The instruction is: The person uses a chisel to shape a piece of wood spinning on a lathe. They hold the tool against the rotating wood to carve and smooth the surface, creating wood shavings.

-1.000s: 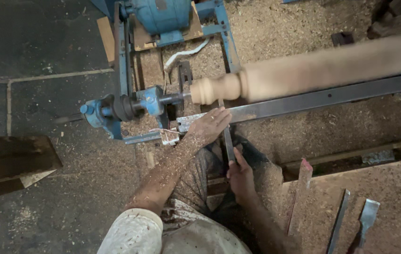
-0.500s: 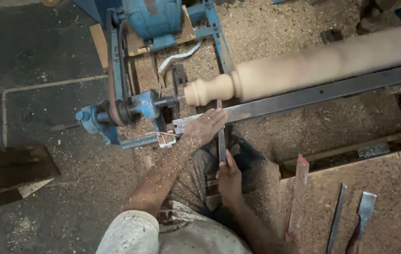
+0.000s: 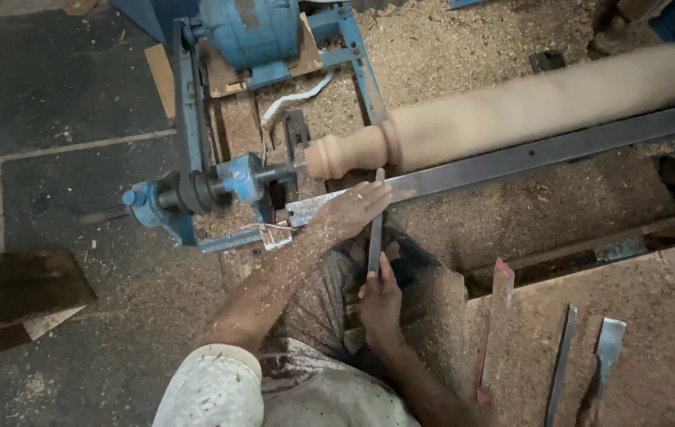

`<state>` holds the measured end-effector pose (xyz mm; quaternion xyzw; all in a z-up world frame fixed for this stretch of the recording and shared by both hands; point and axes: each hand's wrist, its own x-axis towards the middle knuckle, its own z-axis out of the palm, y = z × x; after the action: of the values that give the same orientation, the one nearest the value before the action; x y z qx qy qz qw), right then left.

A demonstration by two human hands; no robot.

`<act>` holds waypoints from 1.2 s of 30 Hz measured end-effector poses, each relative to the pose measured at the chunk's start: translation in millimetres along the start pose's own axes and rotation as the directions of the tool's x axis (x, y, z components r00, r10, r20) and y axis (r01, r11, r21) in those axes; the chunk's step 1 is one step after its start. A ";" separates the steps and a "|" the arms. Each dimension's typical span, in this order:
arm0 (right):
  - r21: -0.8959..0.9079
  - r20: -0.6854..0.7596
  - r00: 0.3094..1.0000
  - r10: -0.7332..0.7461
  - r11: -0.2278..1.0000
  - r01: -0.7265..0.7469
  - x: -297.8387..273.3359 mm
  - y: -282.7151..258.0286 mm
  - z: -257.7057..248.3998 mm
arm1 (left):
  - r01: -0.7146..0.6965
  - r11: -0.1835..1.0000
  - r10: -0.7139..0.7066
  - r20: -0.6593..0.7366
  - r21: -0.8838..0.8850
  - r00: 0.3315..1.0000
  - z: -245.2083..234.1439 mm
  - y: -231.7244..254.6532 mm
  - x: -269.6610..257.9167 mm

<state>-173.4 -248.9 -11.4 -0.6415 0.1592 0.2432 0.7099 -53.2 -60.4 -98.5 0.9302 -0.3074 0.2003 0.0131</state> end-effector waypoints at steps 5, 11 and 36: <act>-0.147 -0.081 0.983 0.163 0.974 -0.173 0.5 -16.1 -13.1 | -0.061 0.984 0.071 0.054 -0.170 0.996 -5.1 -7.7 20.3; 0.234 0.149 0.989 0.012 0.971 -0.047 26.0 11.4 -42.4 | -0.013 0.999 0.012 -0.003 -0.047 1.000 -28.1 -0.8 20.2; -0.158 0.008 0.996 0.087 0.984 -0.085 14.0 -14.2 -34.3 | -0.099 0.990 0.099 0.004 0.101 0.995 -31.6 -8.7 25.5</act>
<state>-151.1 -281.7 -11.4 -0.6863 0.1618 0.2901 0.6470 -41.1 -63.1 -58.9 0.9132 -0.3425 0.2166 -0.0440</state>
